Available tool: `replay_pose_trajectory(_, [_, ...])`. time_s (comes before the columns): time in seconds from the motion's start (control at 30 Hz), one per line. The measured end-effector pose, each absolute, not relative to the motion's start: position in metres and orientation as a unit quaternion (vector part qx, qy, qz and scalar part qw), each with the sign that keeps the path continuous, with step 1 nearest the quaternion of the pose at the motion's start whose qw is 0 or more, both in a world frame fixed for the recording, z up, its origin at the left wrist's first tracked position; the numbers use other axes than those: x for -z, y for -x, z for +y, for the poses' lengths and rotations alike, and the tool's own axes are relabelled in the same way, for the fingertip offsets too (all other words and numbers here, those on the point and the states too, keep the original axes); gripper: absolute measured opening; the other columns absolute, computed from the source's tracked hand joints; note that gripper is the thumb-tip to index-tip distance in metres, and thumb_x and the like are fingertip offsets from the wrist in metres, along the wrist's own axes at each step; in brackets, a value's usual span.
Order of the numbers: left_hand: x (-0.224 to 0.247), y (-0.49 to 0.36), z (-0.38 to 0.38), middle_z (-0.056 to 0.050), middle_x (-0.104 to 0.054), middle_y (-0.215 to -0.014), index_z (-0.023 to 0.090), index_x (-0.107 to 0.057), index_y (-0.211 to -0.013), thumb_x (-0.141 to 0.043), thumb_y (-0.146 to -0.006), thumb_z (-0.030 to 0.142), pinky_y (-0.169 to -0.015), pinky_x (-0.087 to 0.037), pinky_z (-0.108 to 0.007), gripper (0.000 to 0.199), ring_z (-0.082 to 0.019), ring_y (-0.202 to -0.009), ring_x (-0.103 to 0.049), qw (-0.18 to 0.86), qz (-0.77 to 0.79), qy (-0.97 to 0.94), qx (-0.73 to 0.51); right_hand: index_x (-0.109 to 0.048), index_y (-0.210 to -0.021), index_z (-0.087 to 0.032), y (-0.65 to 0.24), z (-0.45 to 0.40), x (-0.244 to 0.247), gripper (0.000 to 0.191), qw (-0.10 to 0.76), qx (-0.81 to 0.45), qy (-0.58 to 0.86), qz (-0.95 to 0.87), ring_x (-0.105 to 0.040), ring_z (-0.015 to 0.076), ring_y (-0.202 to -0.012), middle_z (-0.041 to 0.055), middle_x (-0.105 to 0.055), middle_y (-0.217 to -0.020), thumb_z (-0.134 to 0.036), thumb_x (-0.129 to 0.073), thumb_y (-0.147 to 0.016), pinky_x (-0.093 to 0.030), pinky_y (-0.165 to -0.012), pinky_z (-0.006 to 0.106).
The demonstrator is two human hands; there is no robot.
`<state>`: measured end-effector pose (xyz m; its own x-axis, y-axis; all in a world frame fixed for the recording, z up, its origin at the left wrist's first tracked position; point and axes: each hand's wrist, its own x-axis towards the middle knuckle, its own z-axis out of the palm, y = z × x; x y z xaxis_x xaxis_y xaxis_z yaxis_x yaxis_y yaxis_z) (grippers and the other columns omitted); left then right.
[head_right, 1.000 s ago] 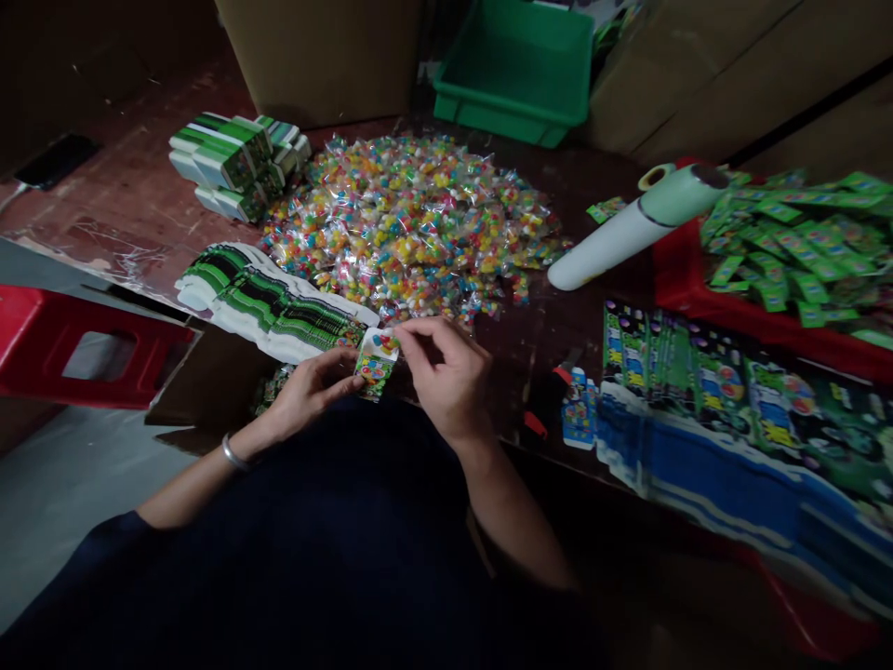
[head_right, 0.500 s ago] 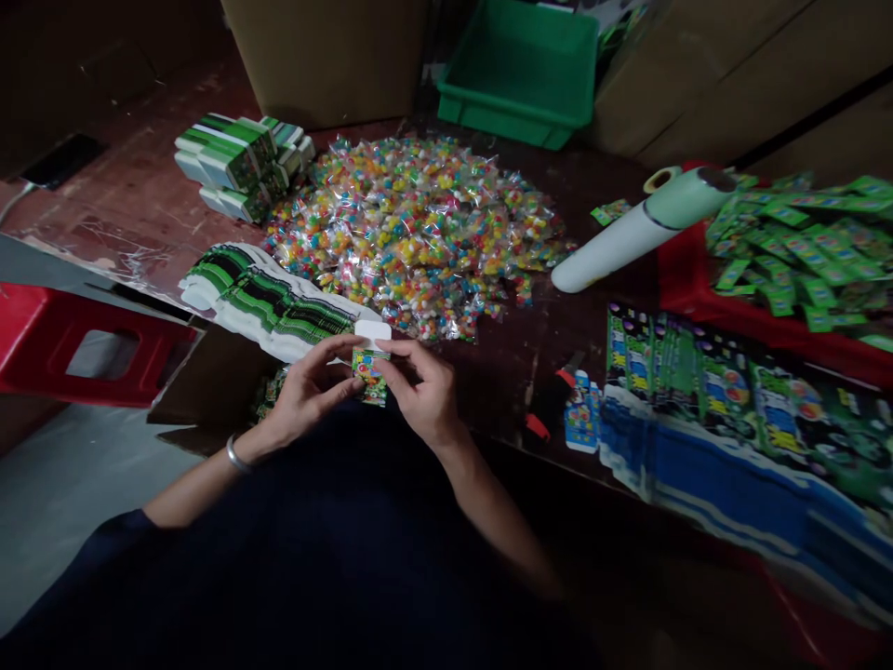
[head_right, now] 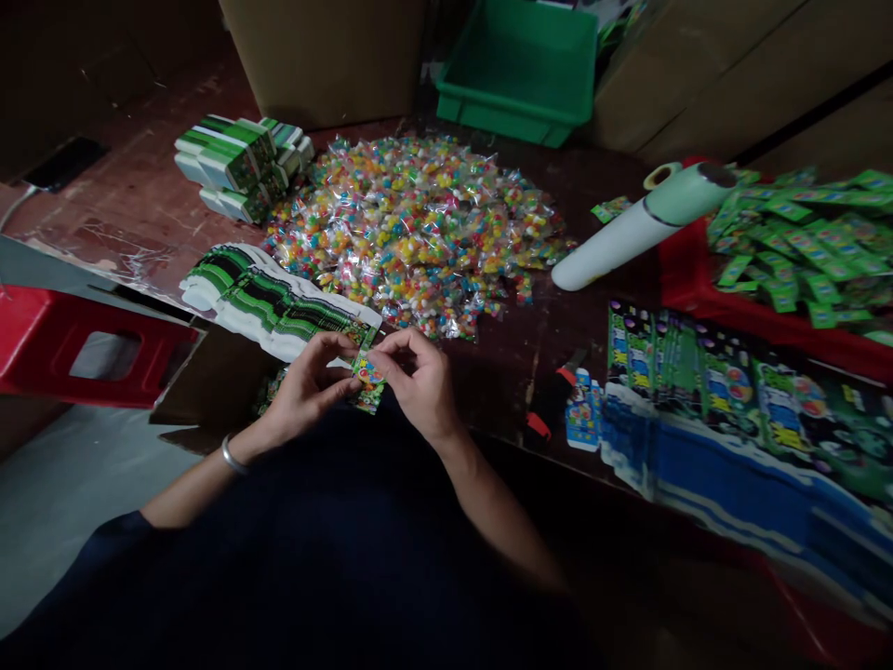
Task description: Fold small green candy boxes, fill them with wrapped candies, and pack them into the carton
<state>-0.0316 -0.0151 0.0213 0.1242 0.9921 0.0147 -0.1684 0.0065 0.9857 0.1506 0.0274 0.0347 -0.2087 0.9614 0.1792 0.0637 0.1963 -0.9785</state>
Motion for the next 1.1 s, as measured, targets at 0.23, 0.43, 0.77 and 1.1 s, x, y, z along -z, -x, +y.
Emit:
replay_pose_trajectory(0.23, [-0.023,0.034,-0.018,-0.009,-0.062,-0.123,0.023,-0.056,-0.123,-0.071,-0.094,0.019,-0.094,-0.062,-0.032,0.033,-0.021,-0.116,-0.064,0.534,0.426,-0.552,-0.478,-0.071,-0.073,-0.021,-0.161,0.048,-0.034,0.024,0.416,-0.557,0.438,-0.57,-0.065,0.0155,-0.072,0.0006,-0.072,-0.076,-0.038,-0.088,-0.076,-0.054,-0.07,0.03])
replay_pose_trajectory(0.43, [-0.026,0.035,-0.02,-0.01,-0.065,-0.128,0.024,-0.058,-0.139,-0.071,-0.096,0.022,-0.084,-0.06,-0.028,0.045,-0.017,-0.099,-0.069,0.573,0.41,-0.539,-0.462,-0.072,-0.071,-0.021,-0.154,0.041,-0.037,0.023,0.439,-0.497,0.441,-0.605,-0.067,0.0166,-0.074,0.0013,-0.073,-0.077,-0.037,-0.082,-0.084,-0.054,-0.072,0.031])
replay_pose_trajectory(0.77, [-0.048,0.119,-0.011,-0.007,-0.075,-0.105,0.024,-0.073,-0.123,-0.068,-0.091,0.02,-0.073,-0.057,-0.027,0.032,-0.018,-0.082,-0.071,0.53,0.457,-0.678,-0.226,-0.072,-0.125,-0.027,-0.154,0.022,-0.006,0.032,0.386,-0.366,0.393,-0.75,-0.071,0.0271,-0.116,0.0101,-0.074,-0.128,-0.039,-0.073,-0.095,-0.065,-0.091,0.044])
replay_pose_trajectory(1.1, [-0.058,0.152,-0.009,-0.009,-0.08,-0.101,0.021,-0.075,-0.118,-0.079,-0.087,0.033,-0.078,-0.056,-0.031,0.034,-0.023,-0.087,-0.074,0.471,0.539,-0.663,-0.219,-0.063,-0.117,-0.019,-0.126,0.032,0.028,0.046,0.246,-0.176,0.389,-0.87,-0.067,0.0363,-0.121,0.018,-0.071,-0.13,-0.025,-0.088,-0.079,-0.06,-0.101,0.055])
